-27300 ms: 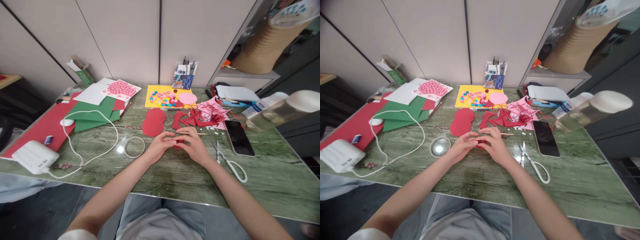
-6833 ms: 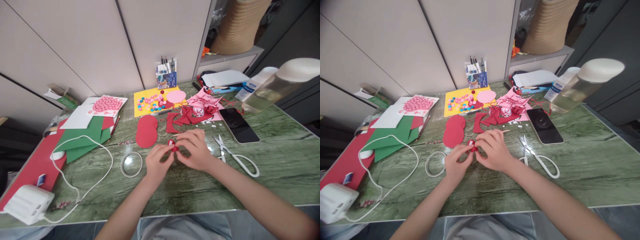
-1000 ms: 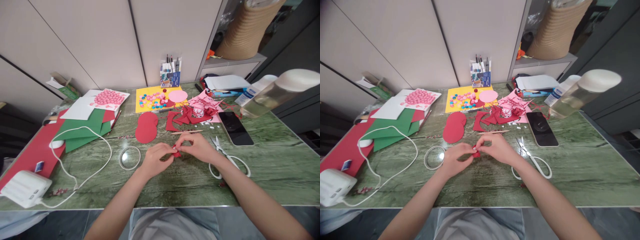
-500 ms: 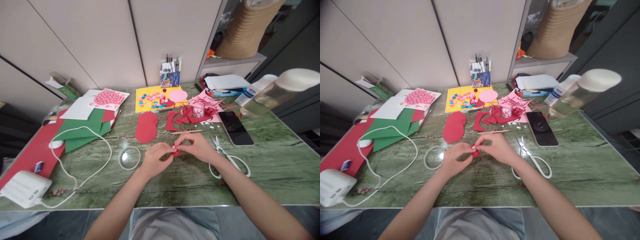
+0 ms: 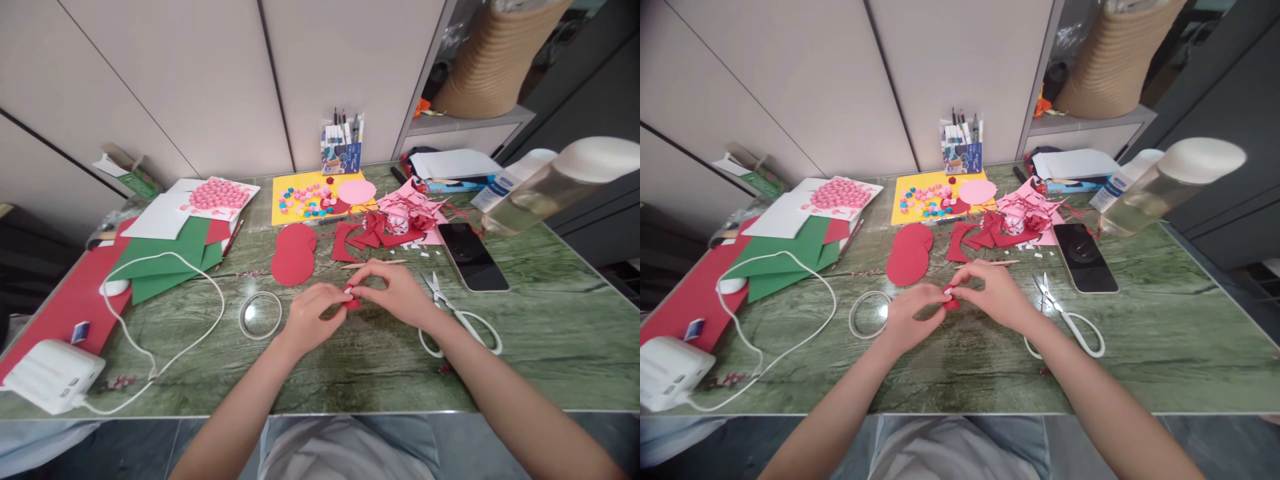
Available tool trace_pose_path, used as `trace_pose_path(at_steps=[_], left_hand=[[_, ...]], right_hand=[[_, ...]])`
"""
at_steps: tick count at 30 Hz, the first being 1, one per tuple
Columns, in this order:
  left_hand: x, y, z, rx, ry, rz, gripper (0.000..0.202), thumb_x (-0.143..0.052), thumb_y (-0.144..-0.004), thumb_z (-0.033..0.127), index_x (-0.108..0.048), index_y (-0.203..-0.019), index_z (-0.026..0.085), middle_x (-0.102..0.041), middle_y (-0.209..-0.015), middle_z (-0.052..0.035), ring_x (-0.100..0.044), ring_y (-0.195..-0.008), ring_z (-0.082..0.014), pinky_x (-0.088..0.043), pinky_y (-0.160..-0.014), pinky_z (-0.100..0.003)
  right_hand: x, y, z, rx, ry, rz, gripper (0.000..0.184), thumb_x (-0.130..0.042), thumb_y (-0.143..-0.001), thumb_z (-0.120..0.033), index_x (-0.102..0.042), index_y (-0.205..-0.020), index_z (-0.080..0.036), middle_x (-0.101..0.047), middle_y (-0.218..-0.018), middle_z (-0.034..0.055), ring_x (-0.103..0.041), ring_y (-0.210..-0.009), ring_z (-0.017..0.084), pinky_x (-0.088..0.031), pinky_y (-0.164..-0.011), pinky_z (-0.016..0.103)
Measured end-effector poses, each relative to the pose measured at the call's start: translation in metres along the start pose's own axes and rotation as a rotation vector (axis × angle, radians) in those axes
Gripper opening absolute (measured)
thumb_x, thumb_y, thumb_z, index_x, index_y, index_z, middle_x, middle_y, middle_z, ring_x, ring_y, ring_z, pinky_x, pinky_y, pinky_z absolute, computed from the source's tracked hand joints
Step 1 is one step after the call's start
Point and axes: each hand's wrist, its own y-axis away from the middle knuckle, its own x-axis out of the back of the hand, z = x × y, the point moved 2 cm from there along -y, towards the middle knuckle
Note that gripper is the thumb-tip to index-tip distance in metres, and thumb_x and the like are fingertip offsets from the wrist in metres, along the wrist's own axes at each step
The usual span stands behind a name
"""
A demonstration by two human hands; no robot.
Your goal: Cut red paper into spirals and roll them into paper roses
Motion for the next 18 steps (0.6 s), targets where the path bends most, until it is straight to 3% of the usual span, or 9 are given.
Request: trace_pose_path(at_steps=[8,18], left_hand=[[0.0008,-0.0002,-0.0003,0.007,-0.033,0.028,0.017,-0.057,-0.074,0.007,-0.063,-0.087,0.017,-0.069,-0.079,-0.0031,-0.064,-0.074,-0.0110,-0.053,-0.069,-0.024],[-0.0003,0.0017,-0.0027,-0.081,-0.082,0.011,0.022,-0.057,-0.073,0.005,-0.061,-0.091,0.017,-0.069,-0.081,-0.0040,-0.064,-0.077,-0.0122,-0.053,-0.072,-0.025]], right_hand=[[-0.0024,0.0037,-0.0017,0.224,0.203,0.087,0.004,-0.061,-0.082,-0.023,-0.064,-0.083,-0.023,-0.069,-0.085,0.0012,-0.054,-0.087,0.019,-0.041,-0.080,0.033],[-0.0053,0.0038,-0.0067,0.160,0.206,-0.028,0.006,-0.050,-0.088,-0.022,-0.053,-0.083,-0.021,-0.058,-0.091,0.0032,-0.051,-0.094,0.019,-0.038,-0.083,0.034]])
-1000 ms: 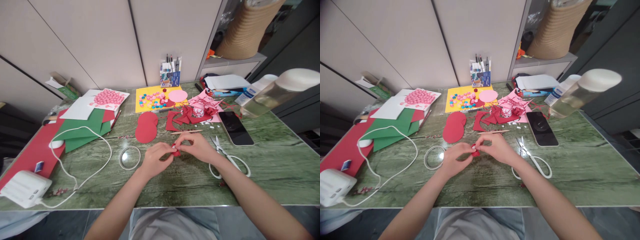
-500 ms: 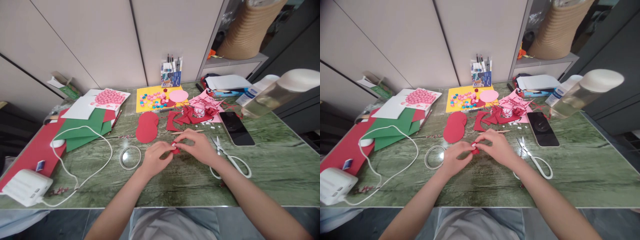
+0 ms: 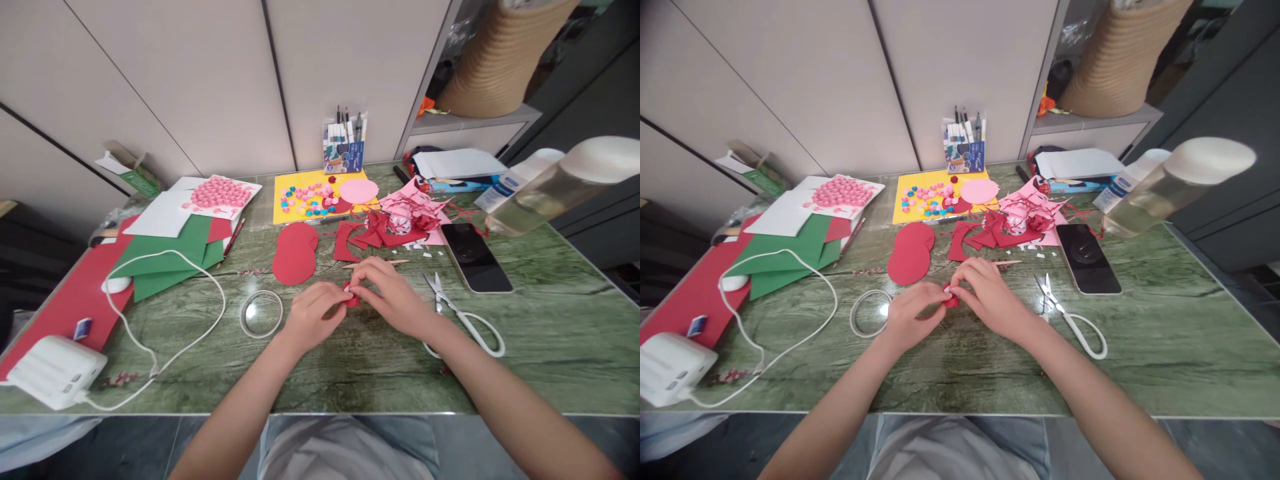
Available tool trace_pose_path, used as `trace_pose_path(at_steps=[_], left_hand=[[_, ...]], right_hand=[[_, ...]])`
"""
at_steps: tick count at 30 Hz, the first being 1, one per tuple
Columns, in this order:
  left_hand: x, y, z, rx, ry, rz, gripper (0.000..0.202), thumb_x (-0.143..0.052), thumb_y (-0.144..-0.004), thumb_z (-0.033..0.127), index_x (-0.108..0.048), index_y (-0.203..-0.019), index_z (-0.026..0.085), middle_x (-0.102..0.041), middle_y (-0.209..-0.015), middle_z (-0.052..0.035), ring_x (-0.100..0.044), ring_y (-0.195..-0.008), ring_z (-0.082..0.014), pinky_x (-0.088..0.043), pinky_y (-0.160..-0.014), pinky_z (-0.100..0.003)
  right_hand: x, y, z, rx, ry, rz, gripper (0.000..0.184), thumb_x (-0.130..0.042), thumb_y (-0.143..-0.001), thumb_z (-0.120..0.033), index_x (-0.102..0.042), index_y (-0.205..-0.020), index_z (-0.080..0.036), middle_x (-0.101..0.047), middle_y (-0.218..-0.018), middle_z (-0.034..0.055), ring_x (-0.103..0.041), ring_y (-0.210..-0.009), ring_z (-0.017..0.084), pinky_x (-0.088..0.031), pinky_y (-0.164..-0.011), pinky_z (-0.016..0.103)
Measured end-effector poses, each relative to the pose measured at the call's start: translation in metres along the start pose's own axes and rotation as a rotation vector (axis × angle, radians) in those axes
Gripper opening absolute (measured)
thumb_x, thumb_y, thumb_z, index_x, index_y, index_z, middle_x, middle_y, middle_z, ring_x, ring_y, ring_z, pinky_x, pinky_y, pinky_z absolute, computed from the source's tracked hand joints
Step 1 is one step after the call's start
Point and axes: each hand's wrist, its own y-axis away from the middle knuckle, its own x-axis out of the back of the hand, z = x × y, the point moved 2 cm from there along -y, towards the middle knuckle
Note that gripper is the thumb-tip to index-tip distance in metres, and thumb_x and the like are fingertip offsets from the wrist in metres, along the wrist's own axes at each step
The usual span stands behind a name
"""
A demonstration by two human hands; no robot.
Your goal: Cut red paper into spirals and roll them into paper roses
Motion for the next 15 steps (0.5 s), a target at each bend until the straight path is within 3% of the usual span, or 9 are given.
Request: trace_pose_path(at_steps=[15], left_hand=[[-0.0001,0.0001,0.0003,-0.011,-0.004,0.003,0.022,-0.057,-0.074,0.005,-0.061,-0.091,0.018,-0.069,-0.080,-0.0036,-0.064,-0.077,-0.0122,-0.053,-0.072,-0.025]], right_hand=[[0.0000,0.0012,-0.0003,0.005,0.048,0.055,0.005,-0.051,-0.088,-0.024,-0.053,-0.085,-0.021,-0.057,-0.091,0.0037,-0.053,-0.094,0.020,-0.040,-0.083,0.035]])
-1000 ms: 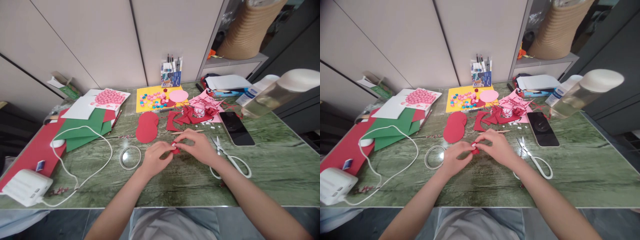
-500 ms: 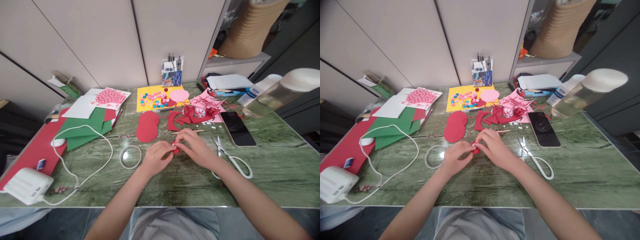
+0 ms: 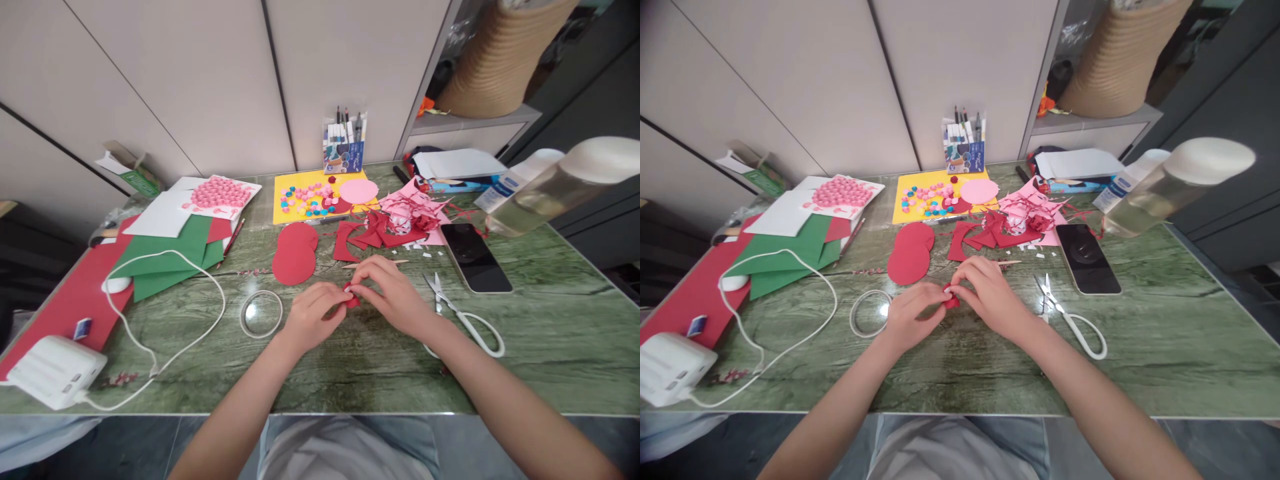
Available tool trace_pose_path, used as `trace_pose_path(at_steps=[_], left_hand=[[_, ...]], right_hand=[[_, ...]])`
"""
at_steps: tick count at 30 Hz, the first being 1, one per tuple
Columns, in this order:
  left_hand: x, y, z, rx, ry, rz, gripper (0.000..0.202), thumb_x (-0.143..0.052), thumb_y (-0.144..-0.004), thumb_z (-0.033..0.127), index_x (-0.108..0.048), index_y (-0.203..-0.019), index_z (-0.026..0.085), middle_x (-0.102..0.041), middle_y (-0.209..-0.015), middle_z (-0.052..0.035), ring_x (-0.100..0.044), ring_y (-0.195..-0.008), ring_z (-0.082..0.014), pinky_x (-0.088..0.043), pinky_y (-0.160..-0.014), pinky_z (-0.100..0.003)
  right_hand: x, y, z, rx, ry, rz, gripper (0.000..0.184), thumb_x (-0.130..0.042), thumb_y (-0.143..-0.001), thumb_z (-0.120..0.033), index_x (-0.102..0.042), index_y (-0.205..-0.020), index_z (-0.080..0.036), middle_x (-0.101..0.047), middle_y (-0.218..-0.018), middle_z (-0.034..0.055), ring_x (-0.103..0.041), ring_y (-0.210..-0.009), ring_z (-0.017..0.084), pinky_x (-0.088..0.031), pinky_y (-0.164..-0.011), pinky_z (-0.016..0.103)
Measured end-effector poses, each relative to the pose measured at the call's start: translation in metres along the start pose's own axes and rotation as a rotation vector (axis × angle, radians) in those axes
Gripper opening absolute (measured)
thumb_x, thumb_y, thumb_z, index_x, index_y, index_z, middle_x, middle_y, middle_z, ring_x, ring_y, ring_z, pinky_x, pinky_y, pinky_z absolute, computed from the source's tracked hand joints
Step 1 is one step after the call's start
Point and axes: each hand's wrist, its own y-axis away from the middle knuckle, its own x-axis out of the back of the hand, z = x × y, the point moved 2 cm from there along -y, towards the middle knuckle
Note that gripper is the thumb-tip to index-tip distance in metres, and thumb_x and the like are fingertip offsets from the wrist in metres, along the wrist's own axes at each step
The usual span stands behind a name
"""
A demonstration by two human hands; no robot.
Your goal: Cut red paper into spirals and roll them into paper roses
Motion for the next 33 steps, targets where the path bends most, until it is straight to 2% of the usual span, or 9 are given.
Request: trace_pose_path(at_steps=[8,16,20,29,31,33], left_hand=[[-0.001,0.000,0.001,-0.013,-0.009,-0.010,0.022,-0.056,-0.074,0.005,-0.060,-0.092,0.017,-0.069,-0.080,-0.0039,-0.064,-0.077,-0.0121,-0.053,-0.072,-0.025],[-0.003,0.002,-0.002,0.001,-0.036,-0.041,0.021,-0.055,-0.076,0.006,-0.060,-0.093,0.017,-0.069,-0.082,-0.0045,-0.063,-0.078,-0.0125,-0.053,-0.072,-0.026],[-0.005,0.004,-0.005,-0.008,-0.074,-0.086,0.022,-0.055,-0.076,0.006,-0.059,-0.094,0.017,-0.069,-0.083,-0.0044,-0.063,-0.080,-0.0137,-0.053,-0.075,-0.028],[-0.010,0.009,-0.005,-0.096,-0.205,-0.240,0.021,-0.049,-0.081,0.008,-0.058,-0.099,0.014,-0.067,-0.087,-0.0080,-0.061,-0.088,-0.0170,-0.052,-0.080,-0.032],[-0.011,0.009,-0.006,-0.059,-0.199,-0.249,0.020,-0.049,-0.080,0.008,-0.060,-0.096,0.014,-0.067,-0.087,-0.0084,-0.061,-0.086,-0.0172,-0.052,-0.078,-0.032],[-0.010,0.007,-0.007,0.025,-0.135,-0.204,0.018,-0.051,-0.079,0.009,-0.061,-0.093,0.015,-0.068,-0.086,-0.0074,-0.062,-0.083,-0.0158,-0.053,-0.076,-0.030]], right_hand=[[-0.002,0.000,0.000,0.015,0.023,-0.033,0.005,-0.047,-0.089,-0.021,-0.051,-0.085,-0.022,-0.056,-0.092,0.0046,-0.051,-0.095,0.021,-0.039,-0.084,0.037],[-0.004,0.001,-0.003,-0.018,0.124,-0.120,0.009,-0.041,-0.090,-0.018,-0.047,-0.084,-0.021,-0.055,-0.094,0.0051,-0.049,-0.093,0.021,-0.034,-0.085,0.039],[-0.004,0.003,-0.002,-0.093,0.023,-0.158,0.013,-0.037,-0.091,-0.019,-0.046,-0.083,-0.021,-0.054,-0.092,0.0034,-0.049,-0.092,0.019,-0.036,-0.084,0.036],[-0.009,0.001,0.009,-0.265,-0.166,-0.153,0.014,-0.046,-0.083,-0.018,-0.050,-0.070,-0.019,-0.056,-0.078,0.0000,-0.052,-0.072,0.014,-0.039,-0.066,0.027],[-0.007,-0.001,0.010,-0.268,-0.190,-0.138,0.014,-0.047,-0.082,-0.019,-0.050,-0.068,-0.019,-0.057,-0.075,-0.0007,-0.052,-0.071,0.014,-0.040,-0.066,0.026],[0.000,-0.002,0.014,-0.259,-0.195,-0.066,0.013,-0.047,-0.082,-0.020,-0.050,-0.069,-0.020,-0.057,-0.073,-0.0010,-0.054,-0.070,0.015,-0.041,-0.066,0.026]])
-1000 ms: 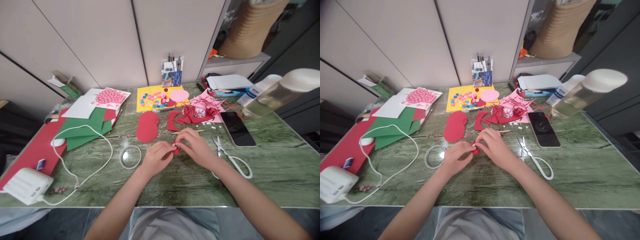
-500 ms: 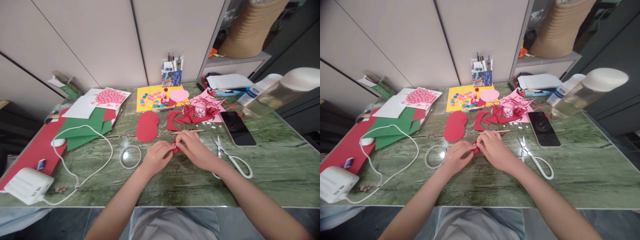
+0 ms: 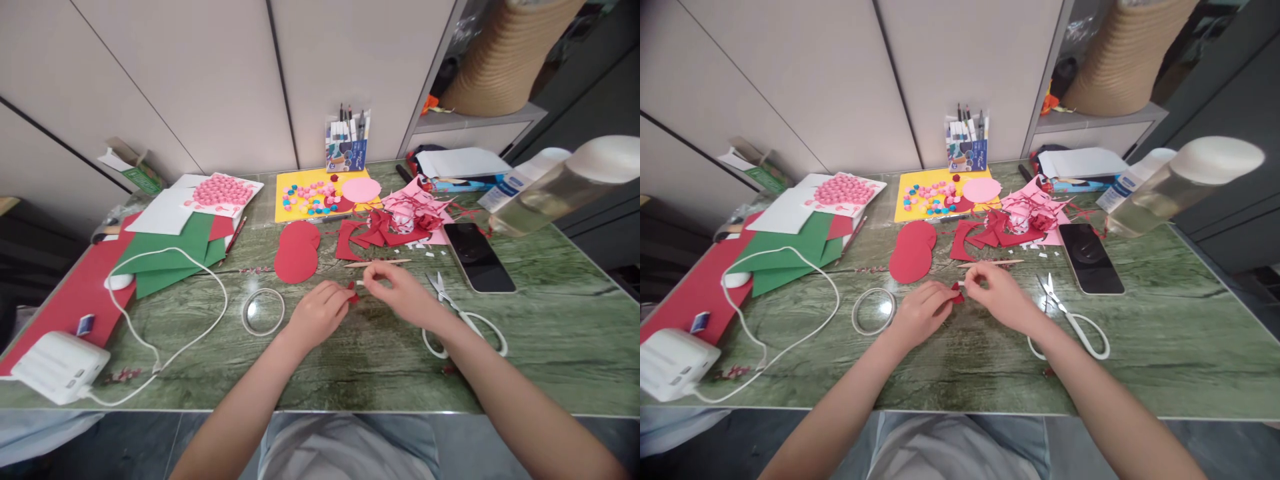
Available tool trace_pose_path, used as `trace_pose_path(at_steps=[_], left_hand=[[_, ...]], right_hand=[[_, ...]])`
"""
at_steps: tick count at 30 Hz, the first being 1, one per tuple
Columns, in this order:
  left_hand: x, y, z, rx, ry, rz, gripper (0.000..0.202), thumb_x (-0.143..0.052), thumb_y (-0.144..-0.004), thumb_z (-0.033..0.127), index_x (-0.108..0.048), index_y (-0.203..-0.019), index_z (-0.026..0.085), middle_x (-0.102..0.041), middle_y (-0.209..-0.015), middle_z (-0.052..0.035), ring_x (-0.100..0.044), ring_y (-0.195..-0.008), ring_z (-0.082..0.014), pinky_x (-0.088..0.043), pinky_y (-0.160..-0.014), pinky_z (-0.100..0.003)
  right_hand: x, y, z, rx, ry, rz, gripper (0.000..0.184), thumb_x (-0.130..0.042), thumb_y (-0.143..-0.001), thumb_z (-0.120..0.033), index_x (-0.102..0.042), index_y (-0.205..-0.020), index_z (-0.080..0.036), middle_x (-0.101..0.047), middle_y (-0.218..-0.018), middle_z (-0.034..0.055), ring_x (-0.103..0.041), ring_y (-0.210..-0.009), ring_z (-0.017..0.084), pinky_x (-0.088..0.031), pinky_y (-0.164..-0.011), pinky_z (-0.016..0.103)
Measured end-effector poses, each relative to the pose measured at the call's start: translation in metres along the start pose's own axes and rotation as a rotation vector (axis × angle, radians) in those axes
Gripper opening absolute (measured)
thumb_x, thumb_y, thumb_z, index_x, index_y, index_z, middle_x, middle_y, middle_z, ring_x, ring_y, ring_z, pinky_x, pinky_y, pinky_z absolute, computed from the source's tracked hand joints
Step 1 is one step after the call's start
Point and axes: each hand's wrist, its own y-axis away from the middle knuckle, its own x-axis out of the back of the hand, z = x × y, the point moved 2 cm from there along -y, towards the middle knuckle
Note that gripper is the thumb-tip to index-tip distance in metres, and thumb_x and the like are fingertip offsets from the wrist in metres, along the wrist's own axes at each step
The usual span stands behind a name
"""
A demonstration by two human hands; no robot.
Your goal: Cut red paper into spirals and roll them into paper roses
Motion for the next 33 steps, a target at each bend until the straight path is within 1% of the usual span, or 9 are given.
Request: trace_pose_path(at_steps=[2,6,8,11,13,15,18,25,33], left_hand=[[0.002,-0.002,-0.001,0.108,0.091,0.065,0.017,-0.053,-0.077,0.010,-0.062,-0.090,0.017,-0.069,-0.084,-0.0051,-0.063,-0.078,-0.0140,-0.053,-0.072,-0.028],[0.009,-0.004,-0.001,0.267,0.192,0.170,0.015,-0.057,-0.074,0.011,-0.063,-0.086,0.018,-0.070,-0.080,-0.0023,-0.064,-0.074,-0.0132,-0.052,-0.069,-0.026],[0.012,-0.004,0.001,0.292,0.212,0.207,0.016,-0.057,-0.073,0.010,-0.064,-0.085,0.018,-0.070,-0.081,-0.0018,-0.064,-0.075,-0.0130,-0.052,-0.070,-0.026],[0.017,-0.004,0.003,0.274,0.209,0.244,0.017,-0.057,-0.072,0.009,-0.064,-0.085,0.018,-0.070,-0.081,-0.0017,-0.065,-0.075,-0.0127,-0.052,-0.071,-0.026],[0.020,-0.004,0.005,0.241,0.191,0.266,0.018,-0.057,-0.073,0.009,-0.063,-0.086,0.019,-0.070,-0.082,-0.0022,-0.065,-0.076,-0.0131,-0.052,-0.072,-0.026],[0.022,-0.004,0.006,0.188,0.168,0.292,0.020,-0.057,-0.073,0.008,-0.063,-0.088,0.019,-0.070,-0.083,-0.0024,-0.065,-0.077,-0.0134,-0.053,-0.072,-0.027],[0.025,-0.004,0.007,0.107,0.132,0.320,0.024,-0.059,-0.072,0.006,-0.062,-0.092,0.019,-0.069,-0.082,-0.0025,-0.064,-0.077,-0.0129,-0.053,-0.072,-0.027],[0.028,-0.005,0.010,0.052,0.114,0.330,0.031,-0.063,-0.069,0.002,-0.060,-0.096,0.017,-0.069,-0.082,-0.0030,-0.063,-0.078,-0.0130,-0.054,-0.074,-0.026],[0.026,-0.004,0.009,0.071,0.113,0.322,0.029,-0.062,-0.070,0.003,-0.061,-0.095,0.018,-0.069,-0.082,-0.0032,-0.064,-0.078,-0.0133,-0.054,-0.073,-0.027]], right_hand=[[0.013,-0.003,0.007,0.002,0.066,0.159,0.010,-0.047,-0.081,-0.021,-0.051,-0.072,-0.020,-0.059,-0.072,-0.0001,-0.055,-0.068,0.015,-0.042,-0.064,0.026],[0.046,-0.008,0.042,-0.163,0.532,0.479,0.014,-0.052,-0.081,-0.032,-0.057,-0.079,-0.019,-0.064,-0.067,0.0037,-0.058,-0.060,0.019,-0.038,-0.057,0.029],[0.058,-0.011,0.063,-0.248,0.721,0.457,0.022,-0.053,-0.082,-0.038,-0.060,-0.078,-0.018,-0.066,-0.067,0.0064,-0.059,-0.058,0.022,-0.035,-0.054,0.030],[0.065,-0.014,0.079,-0.212,0.845,0.443,0.022,-0.046,-0.086,-0.025,-0.062,-0.098,-0.017,-0.069,-0.085,0.0114,-0.062,-0.074,0.025,-0.036,-0.062,0.033],[0.063,-0.014,0.074,-0.121,0.885,0.464,0.029,-0.043,-0.086,-0.017,-0.057,-0.111,-0.016,-0.065,-0.103,0.0129,-0.059,-0.089,0.027,-0.035,-0.072,0.036],[0.058,-0.012,0.060,-0.067,0.915,0.529,0.025,-0.046,-0.086,-0.023,-0.059,-0.106,-0.018,-0.062,-0.111,0.0121,-0.054,-0.096,0.029,-0.031,-0.079,0.042],[0.051,-0.009,0.036,-0.007,0.905,0.615,0.021,-0.046,-0.087,-0.032,-0.063,-0.084,-0.020,-0.060,-0.108,0.0113,-0.049,-0.100,0.032,-0.028,-0.082,0.046],[0.037,-0.003,0.013,0.113,0.849,0.563,0.014,-0.046,-0.088,-0.027,-0.060,-0.087,-0.023,-0.064,-0.084,0.0075,-0.052,-0.086,0.027,-0.028,-0.083,0.045],[0.049,-0.017,0.056,-0.076,0.734,0.450,0.021,-0.041,-0.088,-0.017,-0.056,-0.103,-0.020,-0.067,-0.077,0.0045,-0.057,-0.076,0.023,-0.029,-0.079,0.040]])
